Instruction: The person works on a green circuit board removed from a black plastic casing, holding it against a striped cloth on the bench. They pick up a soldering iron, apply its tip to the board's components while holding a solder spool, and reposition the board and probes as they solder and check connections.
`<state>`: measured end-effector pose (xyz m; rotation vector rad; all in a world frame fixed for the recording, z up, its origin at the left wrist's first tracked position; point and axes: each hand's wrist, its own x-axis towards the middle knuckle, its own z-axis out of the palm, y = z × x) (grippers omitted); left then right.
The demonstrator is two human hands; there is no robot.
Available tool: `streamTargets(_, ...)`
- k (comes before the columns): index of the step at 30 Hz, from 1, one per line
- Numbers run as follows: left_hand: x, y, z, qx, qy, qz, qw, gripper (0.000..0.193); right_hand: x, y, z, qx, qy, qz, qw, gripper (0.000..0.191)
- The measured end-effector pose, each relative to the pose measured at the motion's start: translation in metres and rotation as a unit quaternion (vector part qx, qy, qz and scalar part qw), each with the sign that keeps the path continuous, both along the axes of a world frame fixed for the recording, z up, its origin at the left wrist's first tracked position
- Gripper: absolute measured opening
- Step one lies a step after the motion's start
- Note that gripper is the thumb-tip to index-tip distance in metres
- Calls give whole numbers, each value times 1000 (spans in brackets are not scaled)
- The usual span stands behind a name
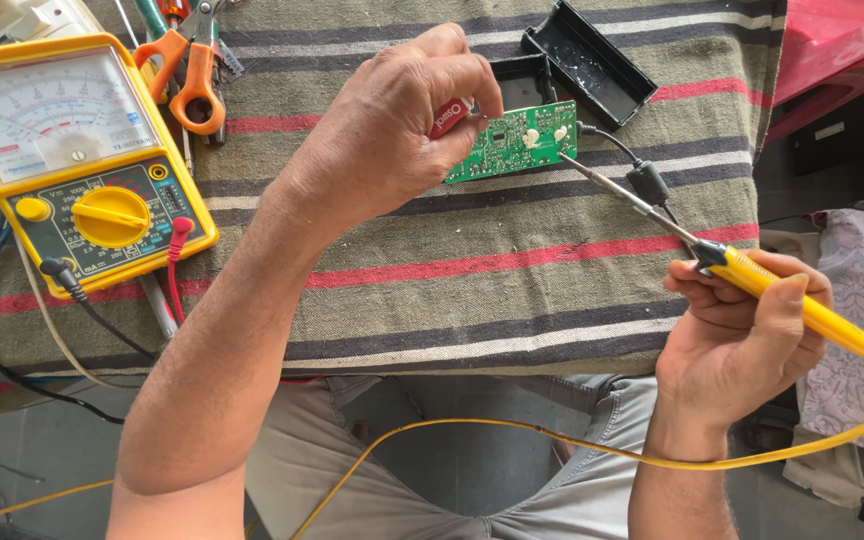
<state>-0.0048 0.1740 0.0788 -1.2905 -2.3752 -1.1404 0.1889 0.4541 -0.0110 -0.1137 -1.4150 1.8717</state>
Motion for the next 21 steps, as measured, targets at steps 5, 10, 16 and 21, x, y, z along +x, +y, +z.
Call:
streamTargets(5, 5, 4, 3, -4, -19, -25, 999, 9, 0, 14, -1, -74, -8, 38, 996, 38)
streamTargets(10, 9, 6, 9, 35, -80, -79, 993, 13, 0, 26, -2, -169, -17, 86, 982, 31)
streamTargets(16, 13, 7, 13, 58, -102, -120, 986, 11, -1, 36, -3, -226, -21, 117, 967, 23)
streamTargets(21, 17, 7, 15, 79, -100, -157, 979, 10, -2, 40, -4, -229, -23, 135, 964, 23)
